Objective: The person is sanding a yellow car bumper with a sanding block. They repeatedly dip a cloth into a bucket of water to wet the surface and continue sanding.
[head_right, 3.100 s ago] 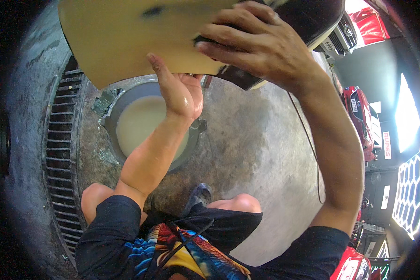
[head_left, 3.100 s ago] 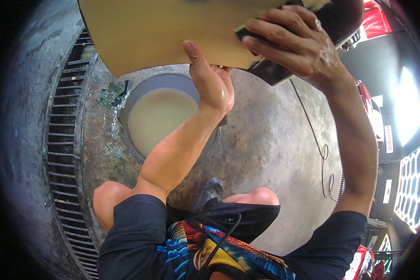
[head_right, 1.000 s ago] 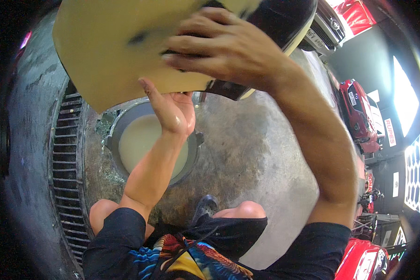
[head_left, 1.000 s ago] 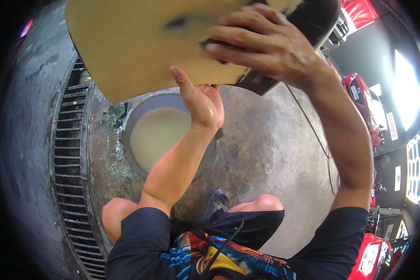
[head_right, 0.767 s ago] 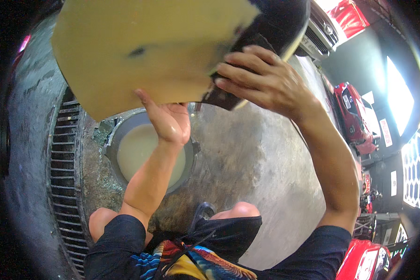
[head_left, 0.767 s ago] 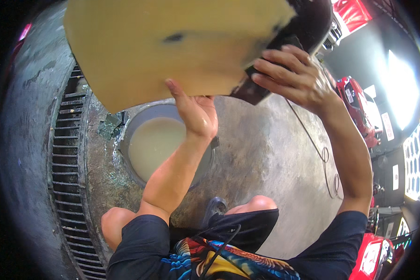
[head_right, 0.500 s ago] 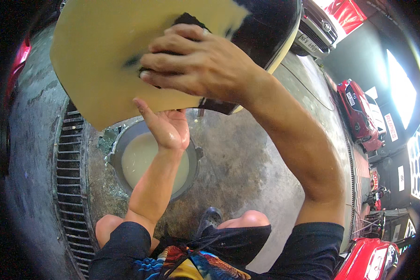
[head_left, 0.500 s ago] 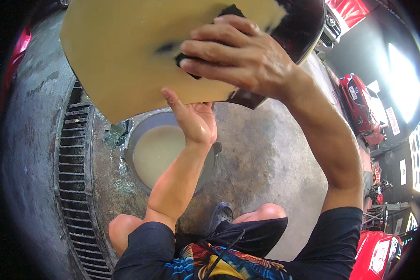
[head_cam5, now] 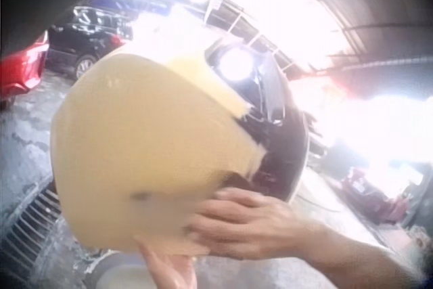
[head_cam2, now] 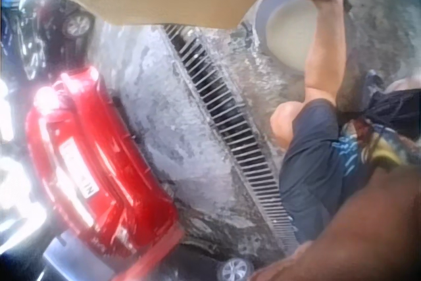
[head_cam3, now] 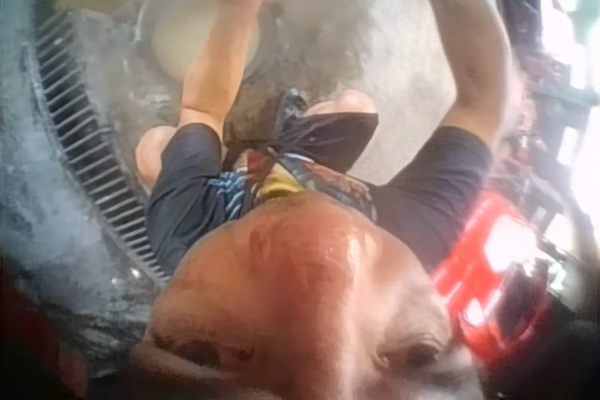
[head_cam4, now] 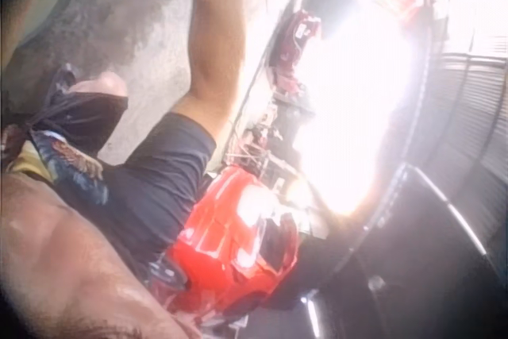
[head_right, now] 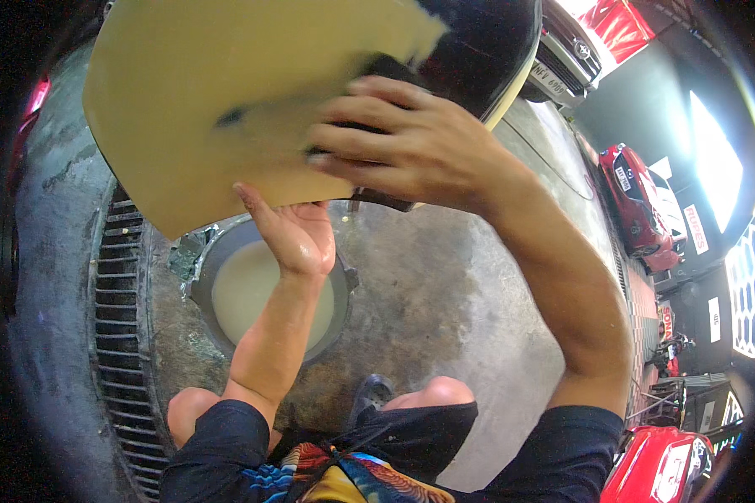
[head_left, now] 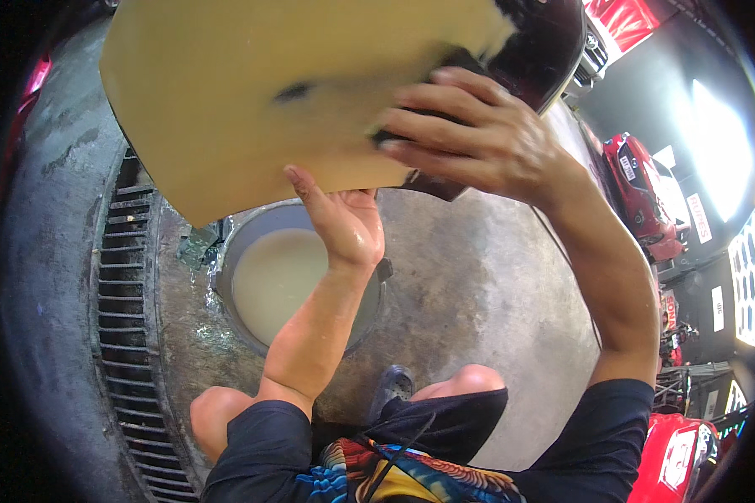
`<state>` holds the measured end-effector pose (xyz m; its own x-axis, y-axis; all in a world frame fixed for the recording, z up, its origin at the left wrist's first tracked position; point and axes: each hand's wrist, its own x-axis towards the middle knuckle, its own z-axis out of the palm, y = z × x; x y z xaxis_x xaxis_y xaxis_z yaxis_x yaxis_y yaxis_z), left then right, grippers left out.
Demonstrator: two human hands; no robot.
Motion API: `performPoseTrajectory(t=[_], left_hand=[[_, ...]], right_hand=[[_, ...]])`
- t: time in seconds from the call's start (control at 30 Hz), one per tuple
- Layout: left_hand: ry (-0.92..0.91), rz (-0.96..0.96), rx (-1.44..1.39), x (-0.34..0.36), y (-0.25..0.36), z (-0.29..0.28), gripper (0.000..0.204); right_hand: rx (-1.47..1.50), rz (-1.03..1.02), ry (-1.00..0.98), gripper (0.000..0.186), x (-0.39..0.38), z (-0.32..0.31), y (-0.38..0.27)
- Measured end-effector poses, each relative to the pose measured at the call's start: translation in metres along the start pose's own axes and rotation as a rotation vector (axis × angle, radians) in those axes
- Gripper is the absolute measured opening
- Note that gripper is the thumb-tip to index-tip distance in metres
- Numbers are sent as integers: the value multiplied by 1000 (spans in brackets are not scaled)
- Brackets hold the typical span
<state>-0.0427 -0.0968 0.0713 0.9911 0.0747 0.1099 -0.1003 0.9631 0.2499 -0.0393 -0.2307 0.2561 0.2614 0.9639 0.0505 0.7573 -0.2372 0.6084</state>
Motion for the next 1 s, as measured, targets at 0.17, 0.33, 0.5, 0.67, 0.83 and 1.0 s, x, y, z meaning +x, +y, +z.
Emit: performPoseTrajectory(t=[0.17, 0.33, 0.5, 0.67, 0.83, 1.0], left_hand=[[55, 16, 0, -3, -5, 4, 88], [-26, 40, 22, -2, -2, 0, 88], [41, -8, -41, 0, -3, 0, 88], [5, 29, 3, -1, -4, 1, 86], [-7, 25, 5, 0, -1, -4, 85], [46, 25, -33, 0, -5, 0, 84]], right_hand=[[-65, -35, 0, 43, -13, -12, 14], [-8, -44, 139, 40, 42, -2, 22], [-139, 12, -20, 40, -6, -25, 23], [-80, -39, 76, 40, 28, -22, 33], [-142, -4, 65, 41, 20, -20, 32], [-179, 1, 55, 43, 0, -24, 33]])
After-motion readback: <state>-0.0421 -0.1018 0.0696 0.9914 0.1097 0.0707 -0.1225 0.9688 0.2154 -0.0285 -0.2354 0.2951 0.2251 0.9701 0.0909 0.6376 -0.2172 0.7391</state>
